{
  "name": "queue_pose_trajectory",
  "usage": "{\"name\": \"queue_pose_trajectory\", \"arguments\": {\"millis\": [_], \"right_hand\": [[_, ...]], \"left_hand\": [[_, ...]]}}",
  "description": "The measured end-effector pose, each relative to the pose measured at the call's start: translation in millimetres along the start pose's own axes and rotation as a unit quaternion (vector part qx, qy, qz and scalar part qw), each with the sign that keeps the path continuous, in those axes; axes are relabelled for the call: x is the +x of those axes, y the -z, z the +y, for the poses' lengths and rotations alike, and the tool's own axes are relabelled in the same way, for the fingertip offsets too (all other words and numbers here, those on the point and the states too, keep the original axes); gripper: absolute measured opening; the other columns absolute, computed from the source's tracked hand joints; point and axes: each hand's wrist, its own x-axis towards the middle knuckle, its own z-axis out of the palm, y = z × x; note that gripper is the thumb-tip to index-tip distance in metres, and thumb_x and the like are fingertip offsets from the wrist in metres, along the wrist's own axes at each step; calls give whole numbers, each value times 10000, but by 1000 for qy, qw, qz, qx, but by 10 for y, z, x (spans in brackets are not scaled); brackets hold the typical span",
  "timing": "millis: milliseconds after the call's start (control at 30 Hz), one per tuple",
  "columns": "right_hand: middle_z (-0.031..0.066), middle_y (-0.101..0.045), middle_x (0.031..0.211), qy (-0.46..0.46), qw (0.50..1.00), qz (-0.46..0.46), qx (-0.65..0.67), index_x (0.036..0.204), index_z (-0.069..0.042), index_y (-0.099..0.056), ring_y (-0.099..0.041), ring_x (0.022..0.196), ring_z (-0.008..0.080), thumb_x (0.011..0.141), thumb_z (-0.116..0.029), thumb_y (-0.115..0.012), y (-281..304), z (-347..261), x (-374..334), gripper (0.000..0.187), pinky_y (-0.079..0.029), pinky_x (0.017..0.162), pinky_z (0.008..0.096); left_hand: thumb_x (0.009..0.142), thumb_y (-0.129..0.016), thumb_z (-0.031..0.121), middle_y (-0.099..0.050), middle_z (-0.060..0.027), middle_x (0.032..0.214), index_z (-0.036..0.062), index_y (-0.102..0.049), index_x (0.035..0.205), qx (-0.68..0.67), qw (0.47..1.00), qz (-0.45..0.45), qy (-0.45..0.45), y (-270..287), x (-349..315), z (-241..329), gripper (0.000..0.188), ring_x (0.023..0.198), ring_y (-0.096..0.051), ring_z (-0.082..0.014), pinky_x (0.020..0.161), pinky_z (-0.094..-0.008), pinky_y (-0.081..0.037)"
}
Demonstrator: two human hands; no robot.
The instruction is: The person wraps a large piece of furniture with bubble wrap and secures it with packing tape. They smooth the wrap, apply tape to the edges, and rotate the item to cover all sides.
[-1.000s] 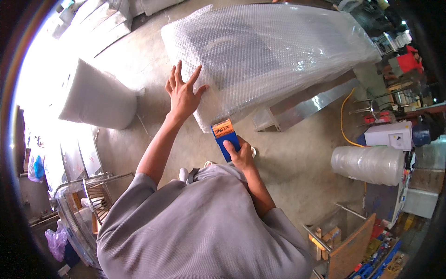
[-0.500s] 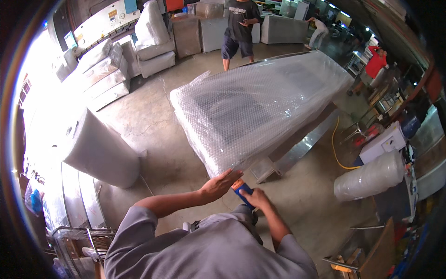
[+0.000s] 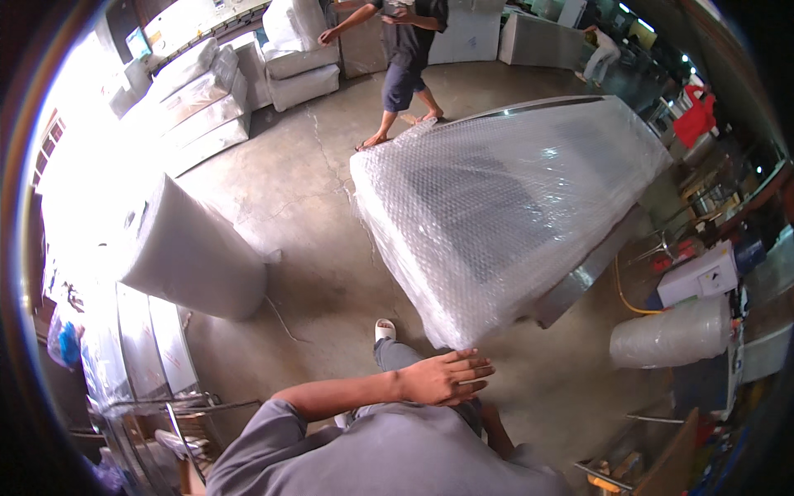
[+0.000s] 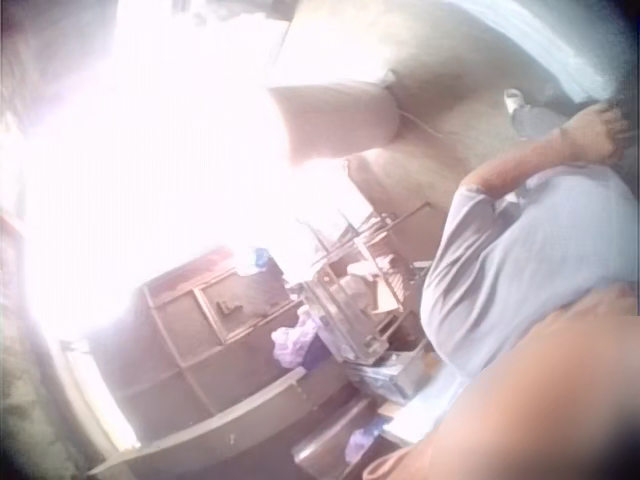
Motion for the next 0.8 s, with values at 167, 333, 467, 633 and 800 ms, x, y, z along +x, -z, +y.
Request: {"name": "queue_pose_trajectory", "arguments": {"millis": [167, 333, 467, 633, 800], "right_hand": [[228, -747, 874, -120, 991, -24, -45, 989, 126, -736, -757, 861, 323, 828, -736, -691, -639, -491, 215, 878, -569, 746, 460], [225, -749, 879, -148, 988, -25, -26, 984, 120, -735, -757, 858, 334, 836, -728, -686, -1132, -1412, 473, 863, -571, 743, 457], [222, -751, 882, -164, 986, -4, 13, 981, 115, -734, -756, 855, 343, 842, -722, -682, -1522, -2046, 623, 850, -573, 740, 455], [219, -753, 887, -222, 972, 23, 68, 976, 110, -733, -756, 852, 353, 850, -714, -678, -2106, -2746, 680, 835, -575, 737, 453], [222, -759, 923, -277, 945, 52, 167, 980, 105, -728, -751, 888, 353, 895, -656, -655, -2992, -3510, 641, 770, -562, 759, 441]], "left_hand": [[890, -747, 153, -606, -177, 1366, 74, -685, 1296, 9, 961, 144, 236, 1368, -336, -931, 419, 1249, -587, -335, 1049, -484, -482], [954, -693, 143, -647, -189, 1320, 19, -668, 1292, 27, 889, 207, 408, 2442, -862, -2016, 361, 1214, -611, -386, 1047, -446, -476], [989, -661, 153, -681, -184, 1227, 26, -701, 1237, -58, 860, 223, 456, 2782, -1170, -2694, 281, 1136, -646, -379, 1004, -436, -508], [1039, -615, 207, -703, -188, 1220, 12, -707, 1251, -216, 818, 182, 502, 2813, -1599, -3632, 303, 1097, -702, -325, 974, -417, -528], [1052, -610, 235, -738, -191, 1154, 0, -725, 1225, -280, 834, 103, 464, 3146, -1945, -4677, 314, 1062, -725, -293, 940, -382, -543]]}}
